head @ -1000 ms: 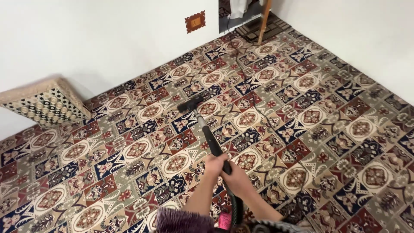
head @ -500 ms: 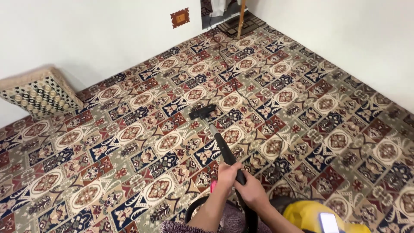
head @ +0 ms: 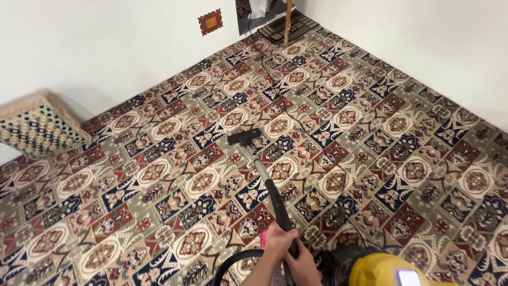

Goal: Vacuuming a patterned carpet in a bedroom near a bed and curtains using a canister vacuum cleaner.

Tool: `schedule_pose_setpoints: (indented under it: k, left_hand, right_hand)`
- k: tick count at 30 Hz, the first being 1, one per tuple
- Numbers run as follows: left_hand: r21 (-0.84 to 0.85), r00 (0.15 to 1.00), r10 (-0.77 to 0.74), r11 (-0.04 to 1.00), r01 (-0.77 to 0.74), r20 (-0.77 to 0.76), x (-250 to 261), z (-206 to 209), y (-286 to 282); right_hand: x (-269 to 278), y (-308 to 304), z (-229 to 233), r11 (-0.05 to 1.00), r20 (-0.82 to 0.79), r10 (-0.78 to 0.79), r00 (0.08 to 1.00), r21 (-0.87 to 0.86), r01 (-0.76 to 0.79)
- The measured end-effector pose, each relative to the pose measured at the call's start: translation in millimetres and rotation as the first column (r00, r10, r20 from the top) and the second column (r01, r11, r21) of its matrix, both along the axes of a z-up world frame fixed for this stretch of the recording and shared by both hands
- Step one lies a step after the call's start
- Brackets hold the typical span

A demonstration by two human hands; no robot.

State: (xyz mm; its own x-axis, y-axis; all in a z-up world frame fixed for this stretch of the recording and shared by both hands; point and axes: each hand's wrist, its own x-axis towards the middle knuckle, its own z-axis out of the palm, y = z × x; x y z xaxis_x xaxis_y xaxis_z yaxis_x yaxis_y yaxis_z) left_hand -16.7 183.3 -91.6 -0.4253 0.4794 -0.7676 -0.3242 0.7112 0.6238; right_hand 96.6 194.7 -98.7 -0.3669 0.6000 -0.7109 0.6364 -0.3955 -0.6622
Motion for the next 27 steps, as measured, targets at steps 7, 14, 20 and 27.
schedule_pose_setpoints:
  k: [7,14,20,27]
  left_hand:
    - [0.035,0.999,0.042,0.998,-0.043,0.022,-89,-9,69]
    - [0.073,0.987,0.157,0.985,-0.155,-0.018,-194,-68,147]
    - [-0.068,0.955,0.289,0.956,-0.284,0.072,-264,1,188]
    - [0.062,0.949,0.311,0.947,-0.314,0.048,-251,-2,187]
  right_hand:
    - [-91,67,14,0.998,0.018,0.054,0.998,0.032,-0.054]
    - [-200,151,-2,0.967,0.051,0.239,0.970,0.072,-0.243]
    - [-279,188,38,0.956,0.050,0.291,0.955,0.032,-0.293]
    - [-265,193,35,0.930,0.067,0.339,0.938,0.125,-0.345]
